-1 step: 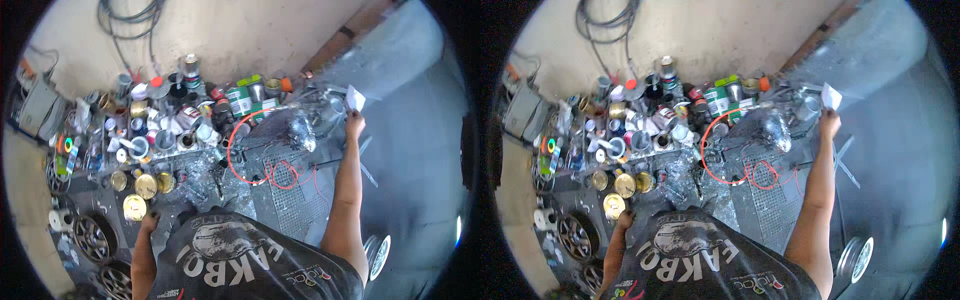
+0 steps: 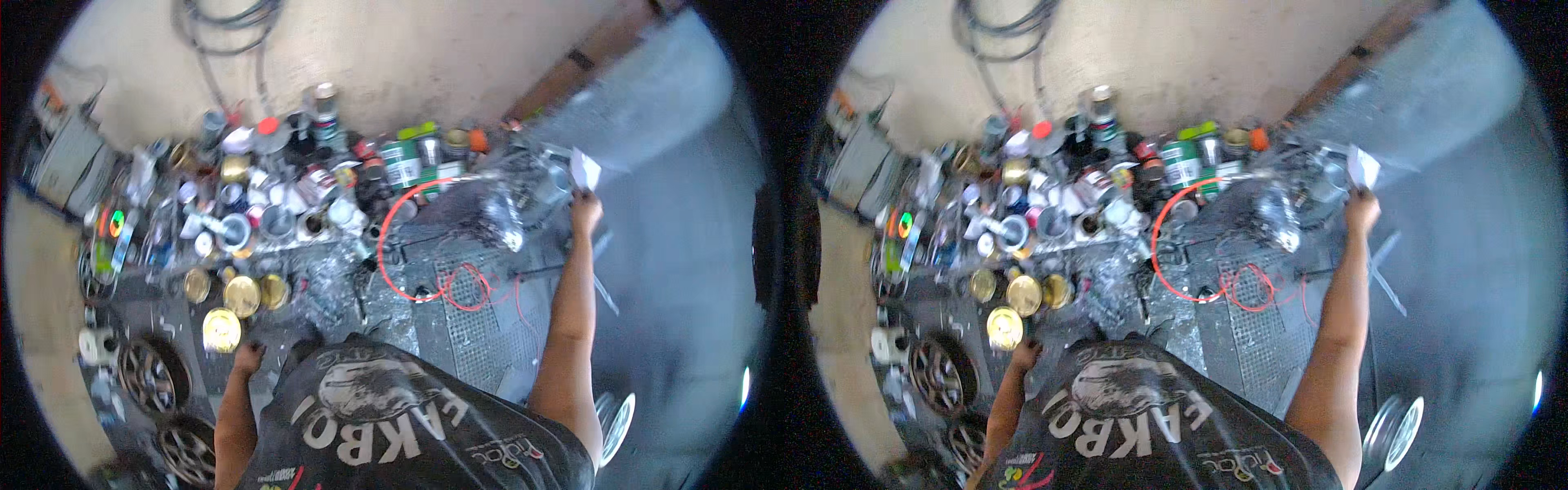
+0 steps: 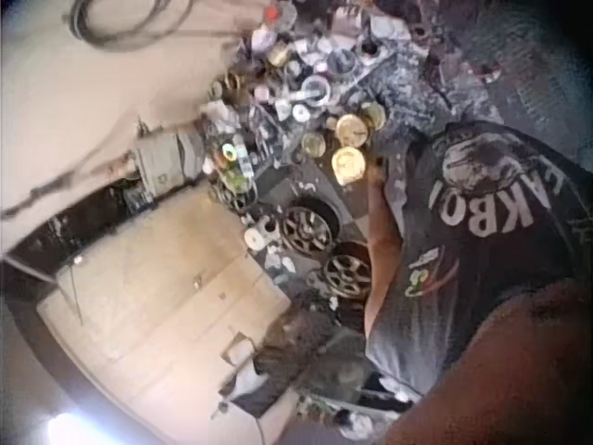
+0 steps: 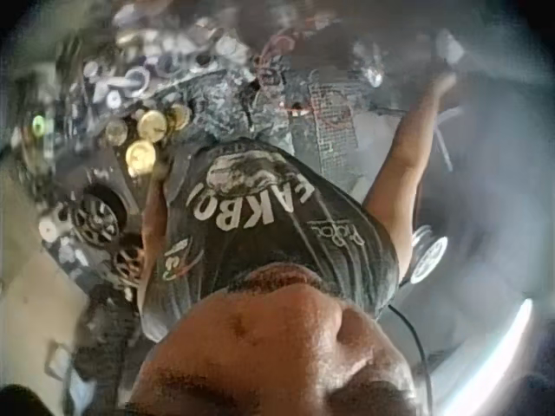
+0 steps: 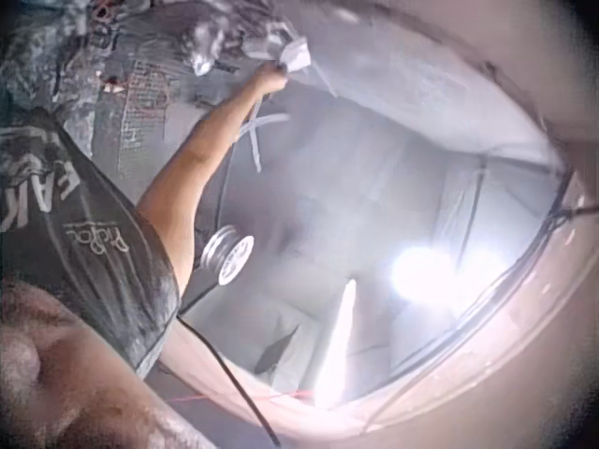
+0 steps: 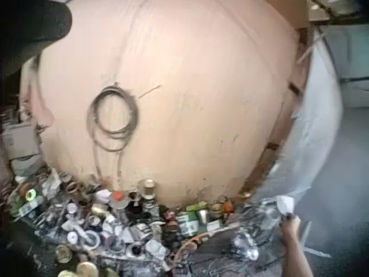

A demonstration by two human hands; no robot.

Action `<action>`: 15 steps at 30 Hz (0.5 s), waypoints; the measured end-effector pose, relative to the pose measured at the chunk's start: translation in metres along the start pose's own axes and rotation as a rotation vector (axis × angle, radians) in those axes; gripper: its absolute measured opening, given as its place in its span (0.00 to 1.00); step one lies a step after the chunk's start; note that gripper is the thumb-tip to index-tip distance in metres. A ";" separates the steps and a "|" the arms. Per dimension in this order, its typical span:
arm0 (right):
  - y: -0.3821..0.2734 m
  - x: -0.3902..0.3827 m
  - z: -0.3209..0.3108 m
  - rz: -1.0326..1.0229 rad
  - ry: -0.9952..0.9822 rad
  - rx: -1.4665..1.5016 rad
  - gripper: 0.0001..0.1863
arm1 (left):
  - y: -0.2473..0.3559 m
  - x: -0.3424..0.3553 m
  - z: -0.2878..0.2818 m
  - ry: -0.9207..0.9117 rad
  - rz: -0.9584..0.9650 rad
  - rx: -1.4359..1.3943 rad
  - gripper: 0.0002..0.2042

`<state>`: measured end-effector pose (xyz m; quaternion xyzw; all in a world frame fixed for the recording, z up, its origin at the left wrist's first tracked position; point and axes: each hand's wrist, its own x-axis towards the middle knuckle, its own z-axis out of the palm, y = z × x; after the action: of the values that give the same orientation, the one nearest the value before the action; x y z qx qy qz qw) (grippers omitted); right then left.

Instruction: The person mixes paint, fills a spray gun, and spray-paints a car wheel rim while rotating it by hand. The person then catches a chicken and places it into a wire cage.

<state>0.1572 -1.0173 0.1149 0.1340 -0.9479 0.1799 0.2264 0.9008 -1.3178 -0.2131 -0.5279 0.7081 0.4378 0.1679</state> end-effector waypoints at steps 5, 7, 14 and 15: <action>0.085 -0.027 -0.002 0.072 0.012 0.185 0.14 | -0.014 -0.033 0.030 -0.036 -0.034 0.067 0.19; 0.073 -0.047 -0.009 0.082 0.083 0.124 0.16 | -0.025 -0.054 0.037 -0.019 -0.091 0.017 0.19; -0.035 -0.132 0.004 -0.026 0.184 -0.004 0.17 | -0.105 -0.098 0.080 0.019 -0.171 -0.197 0.19; -0.050 -0.148 0.006 -0.061 0.200 0.070 0.17 | -0.110 -0.099 0.079 0.008 -0.238 -0.216 0.19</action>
<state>0.2989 -1.0391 0.0538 0.1521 -0.9091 0.2186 0.3203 1.0193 -1.2017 -0.2364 -0.6248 0.5899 0.4865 0.1580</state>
